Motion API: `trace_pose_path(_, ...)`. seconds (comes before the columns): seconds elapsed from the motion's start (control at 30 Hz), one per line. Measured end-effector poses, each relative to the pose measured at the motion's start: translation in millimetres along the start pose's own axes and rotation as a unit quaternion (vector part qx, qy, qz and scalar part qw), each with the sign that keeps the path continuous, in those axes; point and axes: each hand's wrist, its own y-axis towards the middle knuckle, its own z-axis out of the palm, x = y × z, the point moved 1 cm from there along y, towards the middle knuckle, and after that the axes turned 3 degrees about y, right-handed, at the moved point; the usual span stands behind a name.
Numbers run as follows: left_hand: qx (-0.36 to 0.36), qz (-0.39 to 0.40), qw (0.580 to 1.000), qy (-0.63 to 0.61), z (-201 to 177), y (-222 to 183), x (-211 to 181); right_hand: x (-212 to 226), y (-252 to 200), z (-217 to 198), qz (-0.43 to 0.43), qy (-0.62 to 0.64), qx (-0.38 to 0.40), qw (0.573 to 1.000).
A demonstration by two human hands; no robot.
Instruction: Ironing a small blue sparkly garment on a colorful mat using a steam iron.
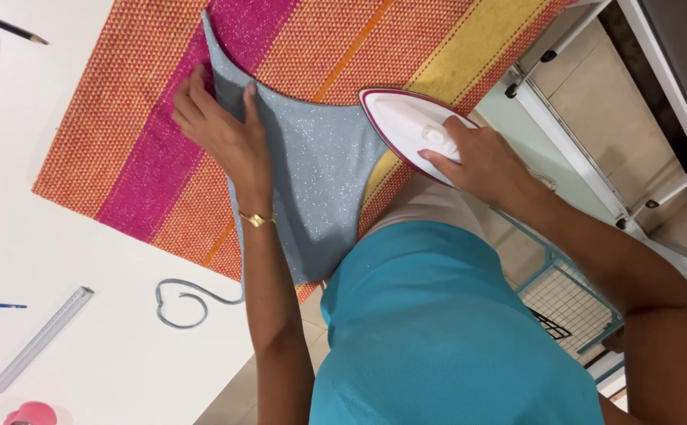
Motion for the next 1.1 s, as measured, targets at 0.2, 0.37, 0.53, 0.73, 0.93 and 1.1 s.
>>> trace_pose_path(0.2,0.034,-0.029,0.999,-0.021,8,30,12,29,3,-23,0.021,0.000,0.046,0.999)
trace_pose_path(0.37,0.060,-0.010,0.995,-0.077,0,47,5,40,23,3,-0.111,-0.013,0.024,0.993)
trace_pose_path(0.53,0.009,0.043,0.989,-0.144,9,53,12,47,36,8,-0.134,-0.062,0.021,0.989)
trace_pose_path(0.73,-0.041,0.052,0.990,-0.123,17,46,19,54,43,1,-0.151,-0.065,0.024,0.986)
trace_pose_path(0.93,-0.060,0.059,0.988,-0.133,20,43,25,60,52,-1,-0.172,-0.067,0.015,0.983)
trace_pose_path(1.1,-0.053,0.047,0.985,-0.160,10,47,17,75,55,-12,-0.139,-0.032,0.032,0.989)
